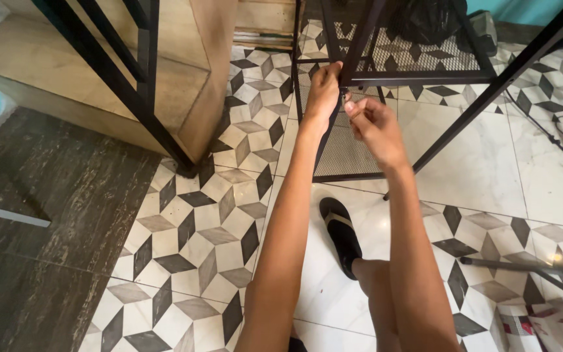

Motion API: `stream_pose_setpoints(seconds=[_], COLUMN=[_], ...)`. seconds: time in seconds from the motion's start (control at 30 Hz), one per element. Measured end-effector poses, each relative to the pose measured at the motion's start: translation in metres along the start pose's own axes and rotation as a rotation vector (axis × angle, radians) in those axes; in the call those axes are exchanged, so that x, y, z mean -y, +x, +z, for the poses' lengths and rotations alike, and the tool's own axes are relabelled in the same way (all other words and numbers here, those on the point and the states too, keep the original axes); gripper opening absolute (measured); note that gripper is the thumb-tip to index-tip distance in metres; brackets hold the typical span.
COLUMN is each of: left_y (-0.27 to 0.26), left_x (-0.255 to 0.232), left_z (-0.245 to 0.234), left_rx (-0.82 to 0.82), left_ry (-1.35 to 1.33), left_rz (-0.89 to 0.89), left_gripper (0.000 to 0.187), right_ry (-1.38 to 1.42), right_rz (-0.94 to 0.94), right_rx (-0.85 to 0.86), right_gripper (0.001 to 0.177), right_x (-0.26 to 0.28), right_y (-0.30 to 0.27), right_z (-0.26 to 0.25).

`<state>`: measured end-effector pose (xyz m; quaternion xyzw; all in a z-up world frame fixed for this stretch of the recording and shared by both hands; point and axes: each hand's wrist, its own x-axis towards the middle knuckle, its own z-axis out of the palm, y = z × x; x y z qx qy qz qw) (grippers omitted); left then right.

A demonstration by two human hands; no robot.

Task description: The person assembles a black metal mesh shelving unit. They position the mesh shelves and use a small tool to tighten screws at the joints of the frame.

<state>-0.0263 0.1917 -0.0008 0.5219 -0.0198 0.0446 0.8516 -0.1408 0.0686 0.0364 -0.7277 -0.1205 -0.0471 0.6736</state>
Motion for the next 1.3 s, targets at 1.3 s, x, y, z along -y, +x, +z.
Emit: stream_pose_setpoints(seconds=[1.3], left_y=[-0.009], left_x=[-0.037], left_z=[-0.032], left_rx=[0.340], left_ry=[-0.027], left_rz=[-0.212], left_gripper=[0.043], right_ry=[-0.557], right_rz=[-0.504], right_rx=[-0.450], right_gripper=[0.020], right_x=[0.037], right_y=[-0.028], right_z=[0.091])
